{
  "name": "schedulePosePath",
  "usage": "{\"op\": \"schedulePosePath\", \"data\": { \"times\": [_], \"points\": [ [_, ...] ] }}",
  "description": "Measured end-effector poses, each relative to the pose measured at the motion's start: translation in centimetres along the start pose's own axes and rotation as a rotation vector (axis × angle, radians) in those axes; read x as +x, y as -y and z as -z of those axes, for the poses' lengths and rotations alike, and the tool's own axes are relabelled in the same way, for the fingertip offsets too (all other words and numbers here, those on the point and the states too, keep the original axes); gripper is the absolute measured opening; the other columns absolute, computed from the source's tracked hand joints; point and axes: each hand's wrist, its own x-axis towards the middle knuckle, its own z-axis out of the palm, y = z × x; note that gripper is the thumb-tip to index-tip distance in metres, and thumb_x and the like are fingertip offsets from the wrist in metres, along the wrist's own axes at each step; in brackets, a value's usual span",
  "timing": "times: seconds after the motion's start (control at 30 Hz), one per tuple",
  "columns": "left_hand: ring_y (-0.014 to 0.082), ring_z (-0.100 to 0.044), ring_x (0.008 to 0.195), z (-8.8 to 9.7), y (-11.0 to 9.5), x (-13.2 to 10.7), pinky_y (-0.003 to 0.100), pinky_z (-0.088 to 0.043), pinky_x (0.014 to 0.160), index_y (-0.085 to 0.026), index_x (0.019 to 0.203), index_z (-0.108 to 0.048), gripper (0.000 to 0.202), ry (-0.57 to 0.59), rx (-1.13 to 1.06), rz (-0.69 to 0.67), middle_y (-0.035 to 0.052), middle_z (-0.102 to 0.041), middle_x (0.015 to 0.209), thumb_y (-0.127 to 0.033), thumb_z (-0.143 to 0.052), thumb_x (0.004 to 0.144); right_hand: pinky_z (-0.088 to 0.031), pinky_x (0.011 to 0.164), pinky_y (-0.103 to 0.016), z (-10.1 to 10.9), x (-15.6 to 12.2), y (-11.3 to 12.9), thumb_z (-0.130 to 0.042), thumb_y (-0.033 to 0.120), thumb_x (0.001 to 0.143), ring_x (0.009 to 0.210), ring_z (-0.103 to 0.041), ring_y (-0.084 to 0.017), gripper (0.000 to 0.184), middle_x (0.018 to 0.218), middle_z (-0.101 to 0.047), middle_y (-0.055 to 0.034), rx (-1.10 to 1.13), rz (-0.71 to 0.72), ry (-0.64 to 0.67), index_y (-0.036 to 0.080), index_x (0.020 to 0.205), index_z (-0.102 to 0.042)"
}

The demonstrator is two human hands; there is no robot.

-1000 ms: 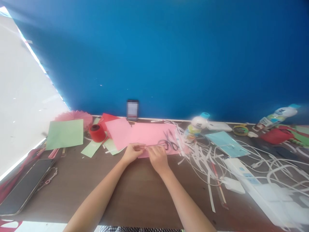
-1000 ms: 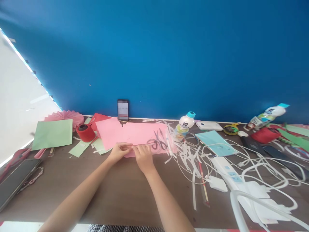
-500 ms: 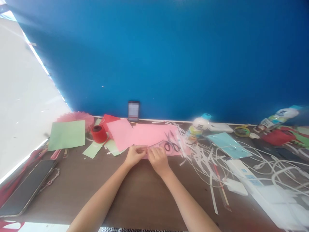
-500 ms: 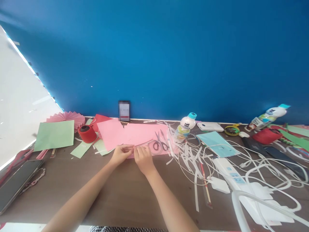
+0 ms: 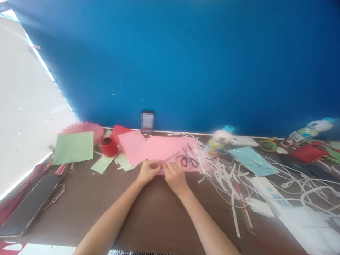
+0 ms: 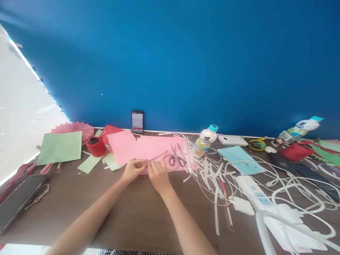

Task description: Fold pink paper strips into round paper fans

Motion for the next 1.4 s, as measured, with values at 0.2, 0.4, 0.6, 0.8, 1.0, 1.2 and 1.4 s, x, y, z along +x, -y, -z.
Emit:
{"op": "schedulePosePath", "data": {
  "times": [0.2, 0.4, 0.6, 0.8, 1.0, 1.2, 1.4],
  "points": [
    [0.0235, -0.063, 0.083, -0.2, -0.2, -0.1, 0.035, -0.051, 0.080, -0.010, 0.086, -0.067, 0.027, -0.005, 0.008, 0.010, 0.0105, -0.068, 0.088, -0.026, -0.064, 0.064, -0.030, 0.067, -0.031, 0.1, 0.2, 0.1, -0.040, 0.010, 0.083, 0.057, -0.042, -0.013, 0.023, 0.057, -0.050, -0.0017, 0.004, -0.005, -0.001, 0.014, 0.066, -0.055],
    [0.0236, -0.064, 0.081, -0.6, -0.7, 0.0, 0.034, -0.051, 0.078, -0.010, 0.083, -0.067, 0.030, -0.045, -0.041, 0.057, 0.0106, -0.069, 0.083, -0.028, -0.068, 0.060, -0.029, 0.069, -0.031, -0.1, 0.2, -0.1, -0.041, 0.014, 0.083, 0.058, -0.044, -0.012, 0.021, 0.059, -0.052, -0.0010, 0.074, -0.106, -0.025, 0.015, 0.068, -0.056],
    [0.0247, -0.063, 0.082, -0.4, -1.1, 0.0, 0.036, -0.051, 0.078, -0.008, 0.083, -0.066, 0.038, -0.049, -0.105, 0.113, 0.0123, -0.068, 0.083, -0.031, -0.073, 0.054, -0.029, 0.071, -0.029, -0.5, 0.0, -0.2, -0.048, 0.014, 0.077, 0.060, -0.049, -0.011, 0.014, 0.062, -0.057, 0.0012, 0.273, -0.318, -0.080, 0.018, 0.070, -0.060],
    [0.0234, -0.065, 0.077, 0.3, -0.8, 0.5, 0.039, -0.049, 0.082, -0.005, 0.085, -0.062, 0.040, -0.060, -0.344, 0.220, 0.0147, -0.068, 0.079, -0.027, -0.075, 0.054, -0.037, 0.063, -0.028, -0.6, 0.0, -1.3, -0.050, 0.019, 0.072, 0.055, -0.048, -0.012, 0.012, 0.057, -0.055, 0.0009, 0.526, -0.641, -0.152, 0.017, 0.064, -0.059],
    [0.0214, -0.065, 0.078, 2.4, -0.7, 1.5, 0.034, -0.049, 0.085, -0.006, 0.084, -0.062, 0.032, -0.171, -0.440, 0.264, 0.0123, -0.068, 0.076, -0.018, -0.074, 0.056, -0.043, 0.062, -0.031, -0.2, -2.0, -7.3, -0.053, 0.026, 0.065, 0.064, -0.056, -0.019, 0.017, 0.067, -0.064, -0.0070, 0.526, -1.182, -0.313, 0.012, 0.070, -0.063],
    [0.0208, -0.065, 0.078, 4.0, -1.0, 1.9, 0.033, -0.048, 0.087, -0.006, 0.078, -0.063, 0.020, -0.166, -0.485, 0.297, 0.0105, -0.067, 0.076, -0.009, -0.069, 0.059, -0.046, 0.065, -0.038, 0.1, -6.8, -13.7, -0.050, 0.026, 0.065, 0.065, -0.057, -0.023, 0.027, 0.069, -0.062, -0.0127, 0.159, -1.521, -0.516, 0.006, 0.077, -0.064],
    [0.0201, -0.065, 0.077, 4.1, -0.8, 2.0, 0.032, -0.049, 0.086, -0.006, 0.078, -0.064, 0.020, -0.134, -0.478, 0.300, 0.0106, -0.067, 0.075, -0.009, -0.070, 0.059, -0.029, 0.091, -0.051, 0.5, -6.2, -12.4, -0.050, 0.030, 0.069, 0.115, -0.034, -0.036, 0.066, 0.119, -0.038, -0.0279, -0.022, -1.234, -0.423, -0.004, 0.124, -0.036]
  ]
}}
